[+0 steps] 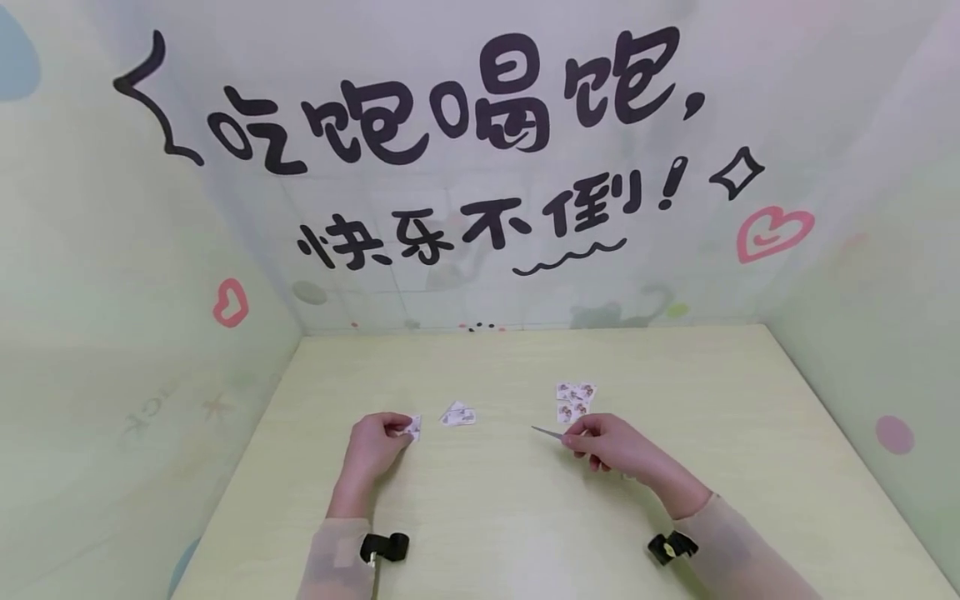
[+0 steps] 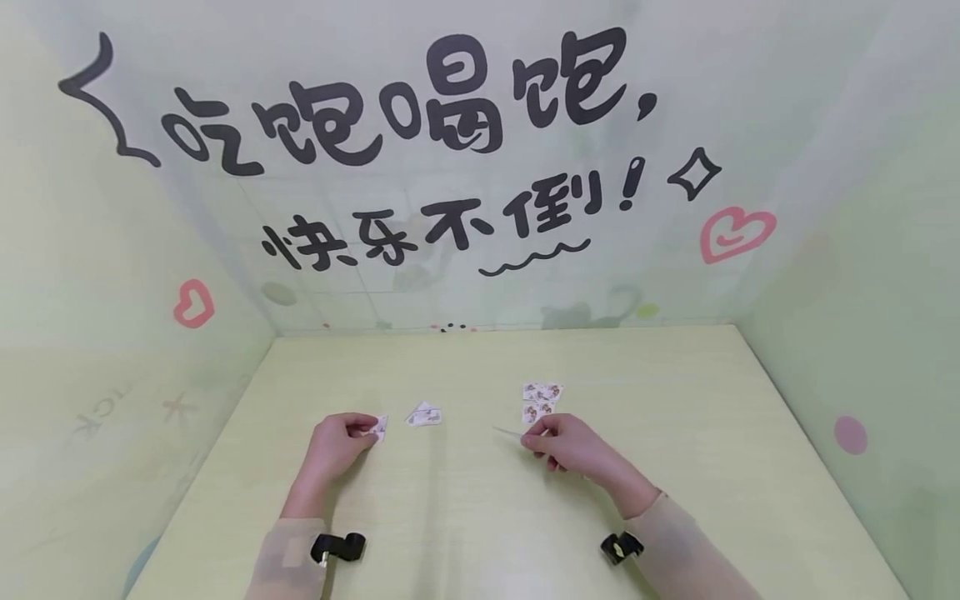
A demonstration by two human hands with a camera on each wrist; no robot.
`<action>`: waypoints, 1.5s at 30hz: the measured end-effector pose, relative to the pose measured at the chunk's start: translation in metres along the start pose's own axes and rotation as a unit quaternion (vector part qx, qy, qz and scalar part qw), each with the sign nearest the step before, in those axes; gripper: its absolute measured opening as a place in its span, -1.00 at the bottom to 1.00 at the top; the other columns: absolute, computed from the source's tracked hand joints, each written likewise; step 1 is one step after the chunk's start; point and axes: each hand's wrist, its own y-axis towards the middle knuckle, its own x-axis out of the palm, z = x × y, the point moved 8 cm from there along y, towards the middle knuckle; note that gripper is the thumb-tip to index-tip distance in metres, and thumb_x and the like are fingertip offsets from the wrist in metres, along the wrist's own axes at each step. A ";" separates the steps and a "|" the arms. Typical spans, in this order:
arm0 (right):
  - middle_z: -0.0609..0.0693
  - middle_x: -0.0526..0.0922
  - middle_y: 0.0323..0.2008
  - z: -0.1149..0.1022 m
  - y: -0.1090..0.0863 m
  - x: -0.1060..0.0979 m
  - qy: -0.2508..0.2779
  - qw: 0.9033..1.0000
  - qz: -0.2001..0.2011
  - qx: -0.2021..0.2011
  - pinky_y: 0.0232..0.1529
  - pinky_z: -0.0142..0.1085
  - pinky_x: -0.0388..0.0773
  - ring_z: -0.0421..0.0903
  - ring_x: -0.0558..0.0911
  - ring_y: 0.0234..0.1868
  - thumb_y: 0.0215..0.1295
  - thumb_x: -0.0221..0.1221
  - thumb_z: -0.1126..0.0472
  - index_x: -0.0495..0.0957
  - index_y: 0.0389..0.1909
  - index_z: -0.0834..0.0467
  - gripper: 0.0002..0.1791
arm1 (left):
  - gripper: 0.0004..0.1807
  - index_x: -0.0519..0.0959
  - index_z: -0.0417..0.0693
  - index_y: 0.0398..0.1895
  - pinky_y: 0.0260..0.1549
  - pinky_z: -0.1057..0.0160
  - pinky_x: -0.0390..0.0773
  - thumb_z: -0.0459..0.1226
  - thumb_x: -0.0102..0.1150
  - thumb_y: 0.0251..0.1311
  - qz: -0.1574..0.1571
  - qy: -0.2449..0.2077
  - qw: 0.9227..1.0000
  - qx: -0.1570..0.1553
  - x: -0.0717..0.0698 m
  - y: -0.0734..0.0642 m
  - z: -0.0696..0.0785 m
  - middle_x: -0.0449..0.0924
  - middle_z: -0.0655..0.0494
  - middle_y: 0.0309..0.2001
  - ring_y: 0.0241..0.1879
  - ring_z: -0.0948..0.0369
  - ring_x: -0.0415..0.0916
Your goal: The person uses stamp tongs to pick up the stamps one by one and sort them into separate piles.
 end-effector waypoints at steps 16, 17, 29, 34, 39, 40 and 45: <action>0.10 0.69 -0.32 -0.021 0.056 0.059 0.000 0.999 -0.036 -0.030 -0.46 -0.34 0.45 -0.17 0.55 -0.52 0.53 0.30 0.04 0.71 -0.02 0.24 -0.69 | -0.75 0.77 -0.25 0.01 -0.20 0.12 0.56 -0.43 0.43 0.28 0.007 0.000 1.000 -0.004 0.000 0.000 -0.002 0.70 0.02 -0.20 -0.23 0.11 0.56; 0.08 0.68 -0.33 -0.023 0.060 0.065 -0.007 0.999 -0.035 -0.033 -0.46 -0.33 0.47 -0.17 0.56 -0.53 0.52 0.31 0.04 0.71 -0.03 0.22 -0.70 | -0.75 0.77 -0.24 0.01 -0.20 0.13 0.56 -0.42 0.44 0.27 0.008 0.001 1.000 -0.005 0.000 0.000 -0.002 0.70 0.03 -0.20 -0.23 0.11 0.56; 0.03 0.68 -0.51 -0.050 0.084 0.133 -0.069 0.996 -0.022 -0.052 -0.55 -0.34 0.49 -0.17 0.59 -0.66 0.47 0.37 0.08 0.69 -0.15 0.06 -0.86 | -0.69 0.73 -0.26 0.05 -0.17 0.14 0.51 -0.43 0.46 0.24 0.003 -0.008 1.000 -0.001 0.000 0.002 -0.004 0.63 0.04 -0.23 -0.22 0.11 0.52; -0.02 0.71 -0.45 -0.060 0.096 0.142 -0.092 0.994 -0.015 -0.052 -0.50 -0.31 0.53 -0.16 0.60 -0.62 0.48 0.35 0.10 0.68 -0.17 0.08 -0.87 | -0.69 0.71 -0.29 0.07 -0.17 0.13 0.52 -0.43 0.44 0.27 -0.001 -0.008 1.000 0.005 -0.001 0.001 -0.004 0.62 0.03 -0.23 -0.22 0.11 0.52; -0.06 0.69 -0.47 -0.067 0.109 0.142 -0.127 0.991 0.007 -0.049 -0.47 -0.31 0.54 -0.16 0.61 -0.59 0.48 0.35 0.11 0.66 -0.17 0.09 -0.87 | -0.68 0.67 -0.30 0.11 -0.15 0.14 0.52 -0.42 0.41 0.32 -0.010 -0.013 1.000 0.014 -0.001 0.002 -0.006 0.60 0.03 -0.21 -0.21 0.12 0.51; -0.06 0.69 -0.48 -0.068 0.111 0.141 -0.132 0.990 0.010 -0.047 -0.47 -0.31 0.53 -0.16 0.61 -0.59 0.48 0.34 0.11 0.66 -0.18 0.09 -0.87 | -0.69 0.66 -0.30 0.11 -0.15 0.14 0.52 -0.42 0.40 0.33 -0.011 -0.016 1.000 0.015 -0.001 0.002 -0.007 0.60 0.03 -0.21 -0.20 0.12 0.50; -0.06 0.68 -0.50 -0.073 0.118 0.140 -0.137 0.990 0.015 -0.041 -0.49 -0.30 0.51 -0.15 0.60 -0.60 0.48 0.34 0.13 0.66 -0.16 0.10 -0.88 | -0.73 0.67 -0.28 0.09 -0.15 0.16 0.53 -0.43 0.35 0.36 -0.015 -0.020 0.999 0.020 -0.002 0.002 -0.008 0.61 0.03 -0.20 -0.20 0.13 0.52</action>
